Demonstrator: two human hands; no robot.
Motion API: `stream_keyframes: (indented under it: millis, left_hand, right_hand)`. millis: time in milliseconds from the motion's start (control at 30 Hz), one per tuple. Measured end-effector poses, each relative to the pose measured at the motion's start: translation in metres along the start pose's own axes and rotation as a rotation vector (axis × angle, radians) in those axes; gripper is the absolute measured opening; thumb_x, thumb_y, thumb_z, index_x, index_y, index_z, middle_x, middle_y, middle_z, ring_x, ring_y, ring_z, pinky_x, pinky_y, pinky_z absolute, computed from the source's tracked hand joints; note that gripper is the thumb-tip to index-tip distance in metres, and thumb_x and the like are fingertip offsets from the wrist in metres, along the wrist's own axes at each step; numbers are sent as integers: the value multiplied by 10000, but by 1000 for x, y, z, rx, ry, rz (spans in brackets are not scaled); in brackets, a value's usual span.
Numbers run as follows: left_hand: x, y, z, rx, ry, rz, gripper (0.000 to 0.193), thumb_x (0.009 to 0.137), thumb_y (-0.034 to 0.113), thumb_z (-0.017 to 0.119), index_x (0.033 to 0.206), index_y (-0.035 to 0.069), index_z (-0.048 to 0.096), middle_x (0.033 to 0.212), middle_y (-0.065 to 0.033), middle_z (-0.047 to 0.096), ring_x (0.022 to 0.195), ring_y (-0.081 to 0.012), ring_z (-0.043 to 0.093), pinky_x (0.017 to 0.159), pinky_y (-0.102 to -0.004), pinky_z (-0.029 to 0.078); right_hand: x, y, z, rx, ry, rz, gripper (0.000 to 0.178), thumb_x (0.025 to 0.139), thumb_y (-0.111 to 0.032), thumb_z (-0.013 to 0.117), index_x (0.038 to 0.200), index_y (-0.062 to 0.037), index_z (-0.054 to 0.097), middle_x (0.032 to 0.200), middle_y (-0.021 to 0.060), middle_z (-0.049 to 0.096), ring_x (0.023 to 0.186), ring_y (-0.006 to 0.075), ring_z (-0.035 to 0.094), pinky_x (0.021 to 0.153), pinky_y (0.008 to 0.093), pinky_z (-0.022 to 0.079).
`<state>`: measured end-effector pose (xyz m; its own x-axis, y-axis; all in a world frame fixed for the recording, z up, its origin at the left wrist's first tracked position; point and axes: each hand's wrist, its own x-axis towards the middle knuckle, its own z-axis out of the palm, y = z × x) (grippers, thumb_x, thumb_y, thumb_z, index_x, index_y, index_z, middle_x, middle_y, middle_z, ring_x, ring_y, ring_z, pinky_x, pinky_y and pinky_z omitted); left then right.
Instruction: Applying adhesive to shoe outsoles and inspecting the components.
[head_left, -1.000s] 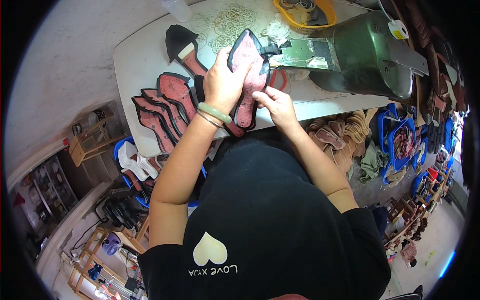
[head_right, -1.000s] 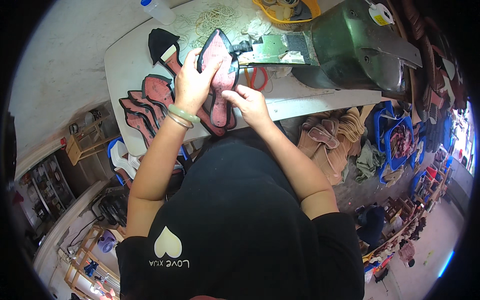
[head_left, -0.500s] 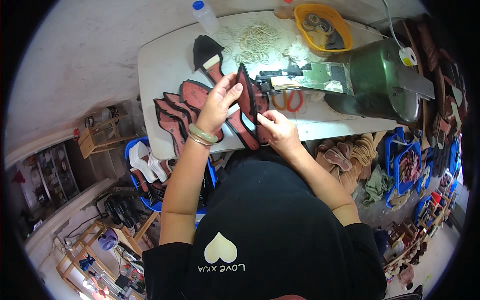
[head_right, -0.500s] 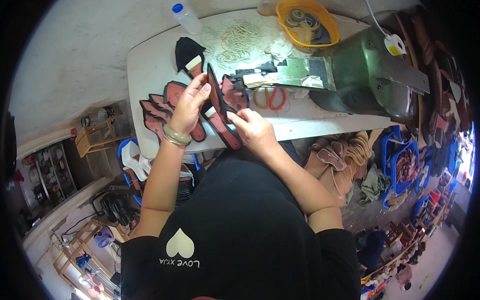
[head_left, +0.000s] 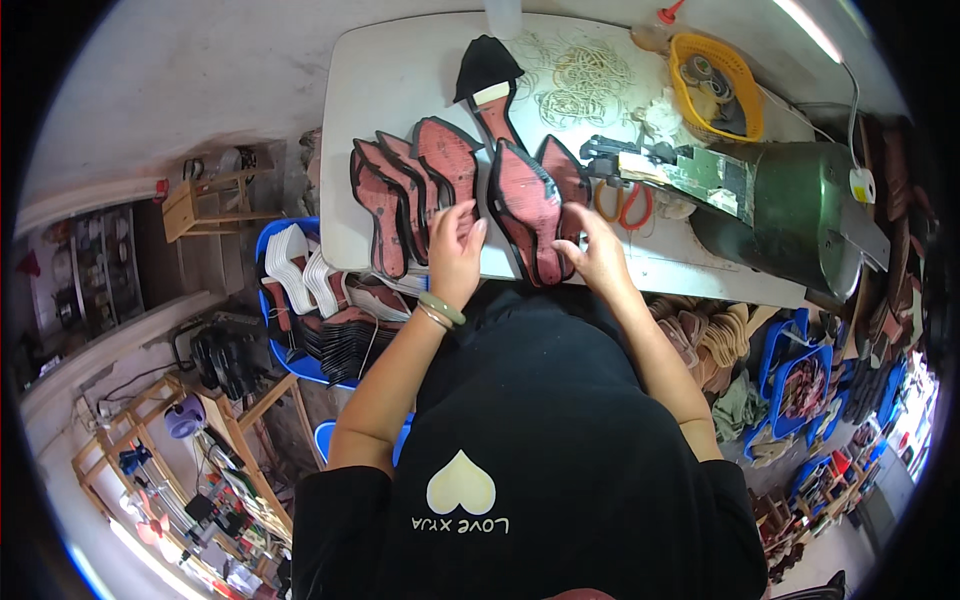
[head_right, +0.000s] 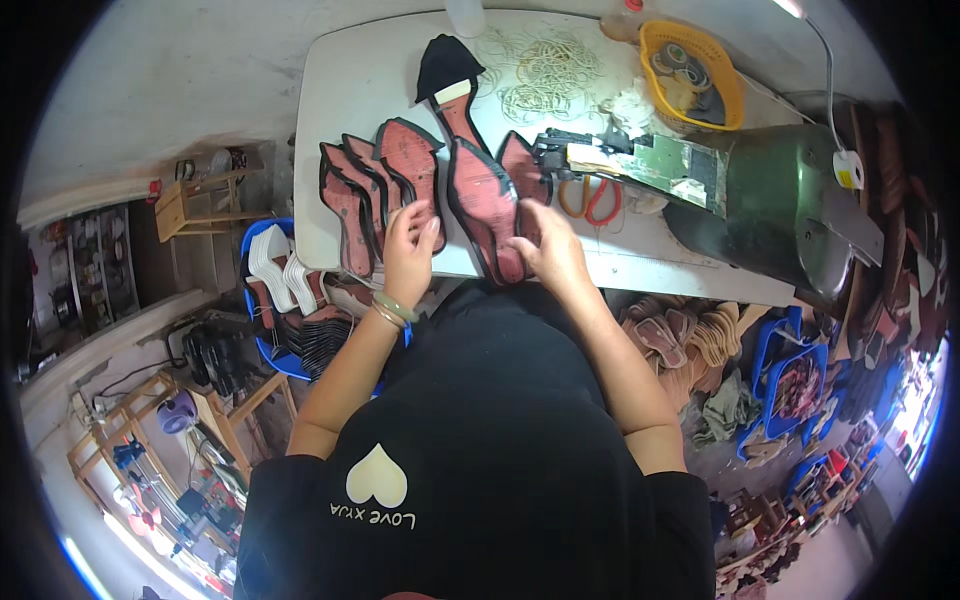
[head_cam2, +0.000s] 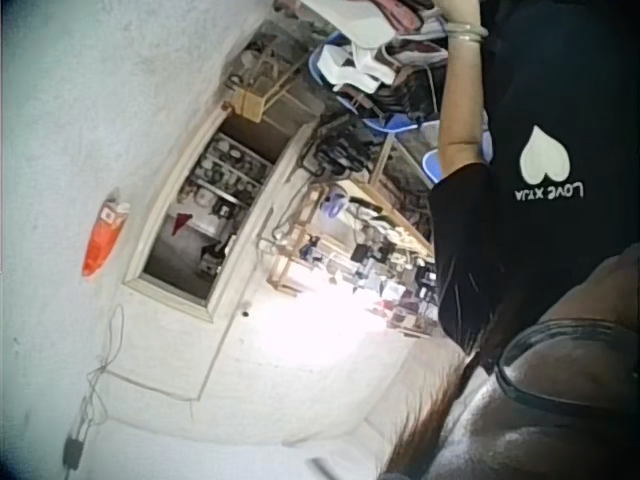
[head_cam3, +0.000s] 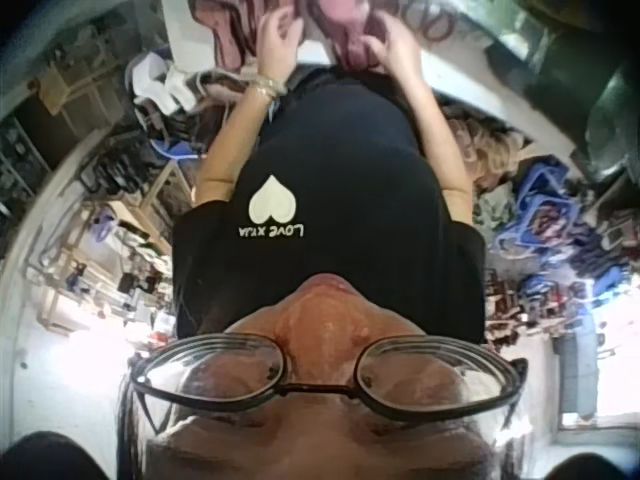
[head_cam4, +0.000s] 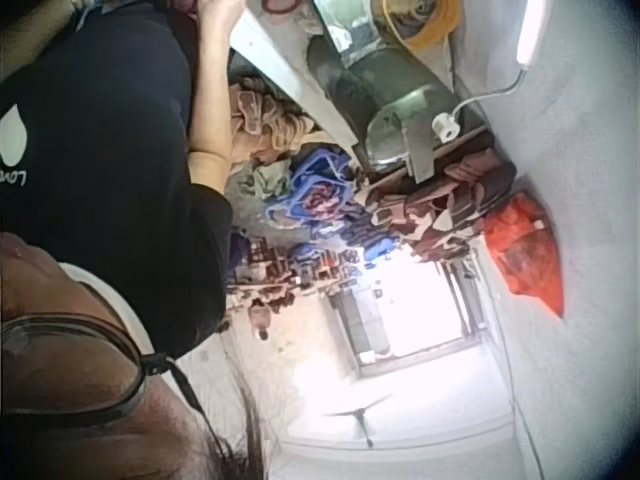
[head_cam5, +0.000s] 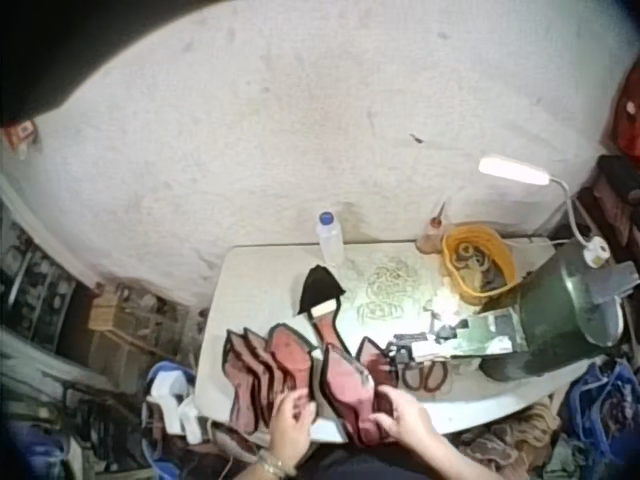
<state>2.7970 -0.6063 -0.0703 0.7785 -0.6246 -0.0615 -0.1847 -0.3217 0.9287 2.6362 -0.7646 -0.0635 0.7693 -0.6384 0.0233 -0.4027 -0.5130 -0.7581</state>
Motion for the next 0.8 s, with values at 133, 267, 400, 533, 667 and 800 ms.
stream_keyframes:
  millis: [133, 267, 400, 533, 667, 800]
  left_hand:
    - [-18, -28, -9, 599, 117, 196, 495, 845, 121, 623, 1285, -19, 443, 1194, -206, 528, 1040, -347, 542, 948, -414, 424]
    - [-4, -31, 4, 672, 26, -40, 621, 830, 130, 622, 1359, -32, 339, 1188, -245, 531, 1088, -383, 523, 956, -430, 404]
    - [6, -37, 4, 571, 128, -31, 405, 838, 113, 609, 1210, -15, 511, 1107, -216, 583, 1019, -385, 562, 884, -428, 446]
    - [-17, -25, -22, 239, 141, 84, 295, 890, 95, 572, 1162, -12, 530, 1080, -176, 601, 970, -317, 595, 868, -374, 459]
    - [-37, -2, -35, -156, 200, -42, 293, 939, 101, 543, 1196, -32, 495, 1059, -93, 583, 982, -144, 541, 861, -282, 442]
    - [-40, 12, -28, -194, 236, 41, 284, 941, 123, 550, 1163, -41, 486, 1054, -99, 582, 950, -160, 557, 832, -299, 455]
  right_hand:
    - [12, -24, 5, -25, 80, -3, 406, 787, -112, 707, 1158, -30, 565, 943, 122, 591, 794, 241, 612, 723, 338, 504]
    - [25, -49, 39, 353, -264, 89, 294, 856, -145, 654, 1113, -7, 617, 1018, 137, 670, 897, 201, 661, 793, 296, 507]
    - [39, -49, 61, 327, -387, 204, 399, 874, -212, 654, 1189, 20, 574, 1089, 178, 650, 977, 230, 644, 856, 306, 488]
    - [42, -63, 60, 538, -318, 396, 527, 877, -237, 666, 1283, 45, 486, 1149, 168, 620, 1063, 219, 597, 918, 305, 456]
    - [41, -87, 56, 1209, -221, 479, 544, 869, -172, 676, 1308, 19, 416, 1117, 113, 571, 1002, 168, 578, 928, 291, 453]
    - [37, -99, 50, 1299, -312, 403, 709, 851, -253, 702, 1379, 50, 337, 1295, 177, 481, 1195, 222, 489, 1003, 322, 402]
